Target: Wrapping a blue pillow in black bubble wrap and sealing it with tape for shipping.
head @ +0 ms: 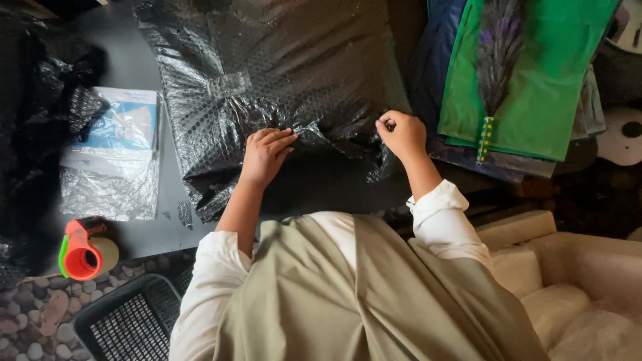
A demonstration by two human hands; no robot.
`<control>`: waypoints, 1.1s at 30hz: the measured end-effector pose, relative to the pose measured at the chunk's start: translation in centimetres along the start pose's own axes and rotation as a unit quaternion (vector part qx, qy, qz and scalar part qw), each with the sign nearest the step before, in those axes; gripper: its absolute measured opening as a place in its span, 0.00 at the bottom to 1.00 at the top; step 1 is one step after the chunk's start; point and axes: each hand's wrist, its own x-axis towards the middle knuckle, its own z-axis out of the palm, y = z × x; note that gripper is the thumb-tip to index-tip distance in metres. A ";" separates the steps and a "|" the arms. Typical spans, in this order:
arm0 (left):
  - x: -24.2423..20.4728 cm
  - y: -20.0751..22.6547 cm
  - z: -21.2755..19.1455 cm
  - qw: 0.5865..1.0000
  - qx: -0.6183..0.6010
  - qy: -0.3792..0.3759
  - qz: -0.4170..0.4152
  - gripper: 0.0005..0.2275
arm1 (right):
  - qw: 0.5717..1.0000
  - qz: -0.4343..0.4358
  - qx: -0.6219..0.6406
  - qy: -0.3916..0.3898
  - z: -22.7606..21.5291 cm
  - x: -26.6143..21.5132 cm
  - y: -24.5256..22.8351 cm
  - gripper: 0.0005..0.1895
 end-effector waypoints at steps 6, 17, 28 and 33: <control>-0.1 -0.2 0.3 1.000 -0.002 0.005 -0.006 0.12 | 0.985 -0.173 0.028 -0.006 -4.6 -0.2 -6.6 0.29; -0.7 1.0 -0.1 0.998 0.029 0.041 0.036 0.19 | 0.955 -0.267 0.074 0.106 8.4 2.0 -11.0 0.10; -19.6 -7.5 -22.8 0.805 0.313 0.223 -0.452 0.36 | 0.982 -0.178 0.069 0.008 7.6 2.8 -11.0 0.12; -26.3 -9.4 -25.2 0.596 0.179 0.110 -0.775 0.54 | 0.978 -0.180 0.097 -0.043 5.9 3.1 -12.1 0.07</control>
